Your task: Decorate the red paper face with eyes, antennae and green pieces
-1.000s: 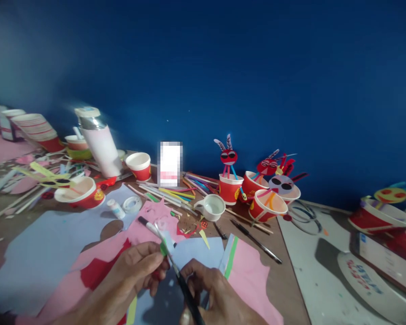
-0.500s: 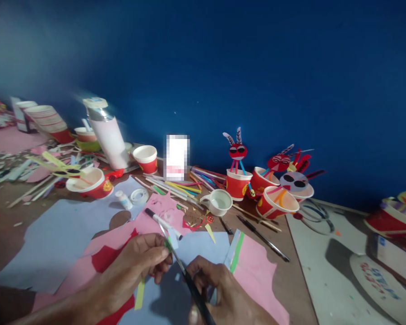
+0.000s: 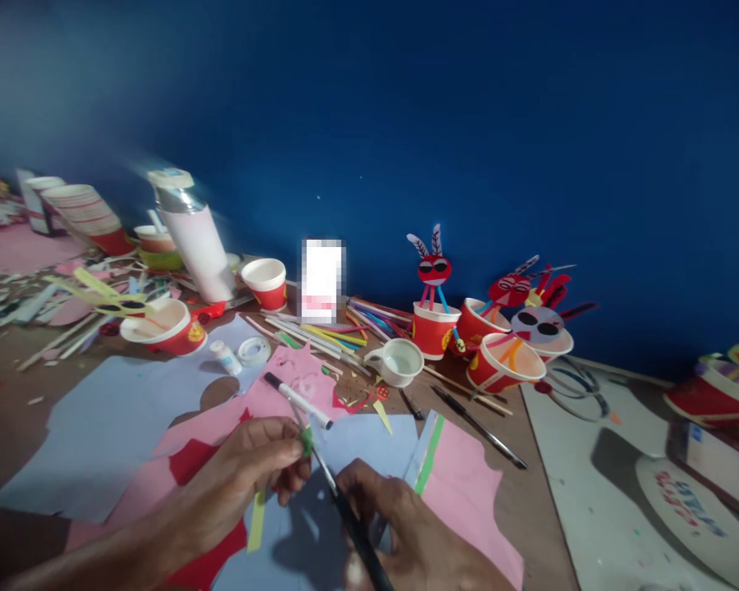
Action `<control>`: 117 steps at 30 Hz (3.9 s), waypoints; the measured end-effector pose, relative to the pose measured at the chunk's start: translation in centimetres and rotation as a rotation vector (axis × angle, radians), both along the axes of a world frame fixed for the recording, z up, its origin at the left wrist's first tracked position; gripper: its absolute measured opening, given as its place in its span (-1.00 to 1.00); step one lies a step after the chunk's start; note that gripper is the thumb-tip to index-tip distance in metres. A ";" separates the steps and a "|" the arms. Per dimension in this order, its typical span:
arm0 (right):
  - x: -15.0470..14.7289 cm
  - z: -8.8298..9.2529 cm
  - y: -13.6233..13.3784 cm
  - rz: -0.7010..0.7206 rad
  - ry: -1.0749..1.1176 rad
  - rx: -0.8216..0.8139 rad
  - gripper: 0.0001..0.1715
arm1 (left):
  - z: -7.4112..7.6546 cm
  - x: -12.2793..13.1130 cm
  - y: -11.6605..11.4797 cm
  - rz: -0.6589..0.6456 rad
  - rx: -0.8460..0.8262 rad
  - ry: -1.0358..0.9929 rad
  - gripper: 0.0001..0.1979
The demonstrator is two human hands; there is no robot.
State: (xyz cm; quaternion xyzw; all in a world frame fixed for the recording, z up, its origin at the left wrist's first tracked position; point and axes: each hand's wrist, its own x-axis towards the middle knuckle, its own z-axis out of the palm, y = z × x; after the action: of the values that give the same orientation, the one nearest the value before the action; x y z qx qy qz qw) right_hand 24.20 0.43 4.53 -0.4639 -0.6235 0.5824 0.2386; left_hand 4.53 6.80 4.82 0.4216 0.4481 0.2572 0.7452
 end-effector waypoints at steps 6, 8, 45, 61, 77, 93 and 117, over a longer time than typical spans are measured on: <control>-0.1 -1.1 -0.2 0.012 0.026 -0.063 -0.75 | 0.4 -0.1 0.1 -0.002 0.006 0.055 -0.86; -0.1 -1.3 -0.3 -0.003 0.050 -0.071 -0.75 | 0.4 -0.1 0.2 -0.009 0.005 0.061 -0.86; 0.3 -1.5 0.2 -0.120 0.314 -0.013 -0.31 | -0.2 -0.3 0.2 -0.119 0.054 0.109 -0.82; 2.4 1.1 -0.2 -0.125 -0.039 0.018 -0.67 | -0.3 -0.1 -0.1 -0.031 0.144 0.147 -0.85; -2.3 -0.7 -0.3 -0.543 0.366 0.056 -0.46 | -1.1 0.9 -1.9 -0.009 0.083 0.114 -0.90; -1.9 0.1 -0.3 -0.387 0.330 -0.072 -0.57 | -1.2 0.8 -2.6 -0.214 0.021 0.072 -0.89; -1.8 0.3 -0.6 -0.128 0.099 -0.089 -0.59 | 0.1 -0.3 0.0 0.115 0.070 -0.017 -0.88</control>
State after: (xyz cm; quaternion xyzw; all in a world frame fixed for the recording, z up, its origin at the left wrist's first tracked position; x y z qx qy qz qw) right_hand 22.41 -0.14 4.86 -0.4837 -0.5534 0.6154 0.2849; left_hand 4.24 6.77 4.88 0.4186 0.4562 0.3187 0.7177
